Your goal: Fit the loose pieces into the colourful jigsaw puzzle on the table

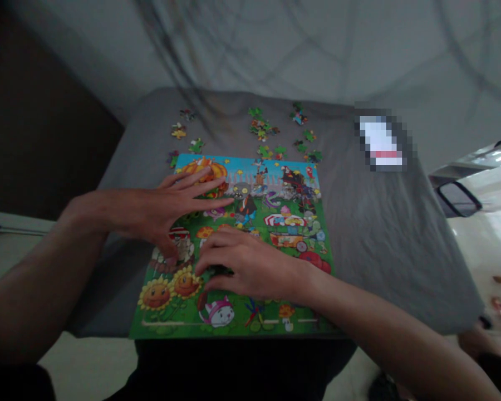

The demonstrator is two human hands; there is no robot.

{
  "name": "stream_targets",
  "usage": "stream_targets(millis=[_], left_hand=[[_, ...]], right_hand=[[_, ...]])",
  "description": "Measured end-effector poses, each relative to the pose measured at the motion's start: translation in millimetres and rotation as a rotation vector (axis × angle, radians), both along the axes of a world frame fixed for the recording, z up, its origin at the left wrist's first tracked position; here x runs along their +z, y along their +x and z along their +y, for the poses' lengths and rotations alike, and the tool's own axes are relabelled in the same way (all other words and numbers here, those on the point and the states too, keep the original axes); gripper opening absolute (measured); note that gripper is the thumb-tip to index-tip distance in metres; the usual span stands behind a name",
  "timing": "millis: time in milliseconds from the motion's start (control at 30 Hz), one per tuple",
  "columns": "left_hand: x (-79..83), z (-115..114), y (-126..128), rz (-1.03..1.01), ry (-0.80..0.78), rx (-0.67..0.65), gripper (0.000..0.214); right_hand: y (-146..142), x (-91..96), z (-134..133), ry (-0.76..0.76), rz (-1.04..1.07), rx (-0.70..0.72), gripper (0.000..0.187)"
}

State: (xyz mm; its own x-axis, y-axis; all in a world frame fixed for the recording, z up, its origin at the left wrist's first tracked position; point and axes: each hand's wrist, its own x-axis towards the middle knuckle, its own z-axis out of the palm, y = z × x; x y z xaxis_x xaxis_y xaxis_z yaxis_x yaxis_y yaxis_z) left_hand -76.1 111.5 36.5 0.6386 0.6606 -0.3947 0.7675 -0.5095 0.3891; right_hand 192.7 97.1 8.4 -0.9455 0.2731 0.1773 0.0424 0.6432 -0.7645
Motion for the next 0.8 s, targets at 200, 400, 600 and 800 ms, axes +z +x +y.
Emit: stream_targets(millis=[200,400,600,800], left_hand=[[0.7,-0.7,1.5,0.007,0.003,0.003,0.141],[-0.1,-0.5,0.8,0.021,0.015,-0.007,0.143],[4.6,-2.1,4.0,0.041,0.007,-0.016,0.139],[6.0,-1.4,2.2,0.020,-0.045,-0.001,0.134]], right_hand=[[-0.6,-7.0,-2.5,0.133,-0.018,-0.021,0.007],[0.5,-8.3,-3.4,0.352,-0.005,-0.016,0.020],[4.1,-2.4,-3.9,0.556,0.003,0.017,0.024],[3.7,-0.4,-6.2,0.567,-0.017,0.015,0.025]])
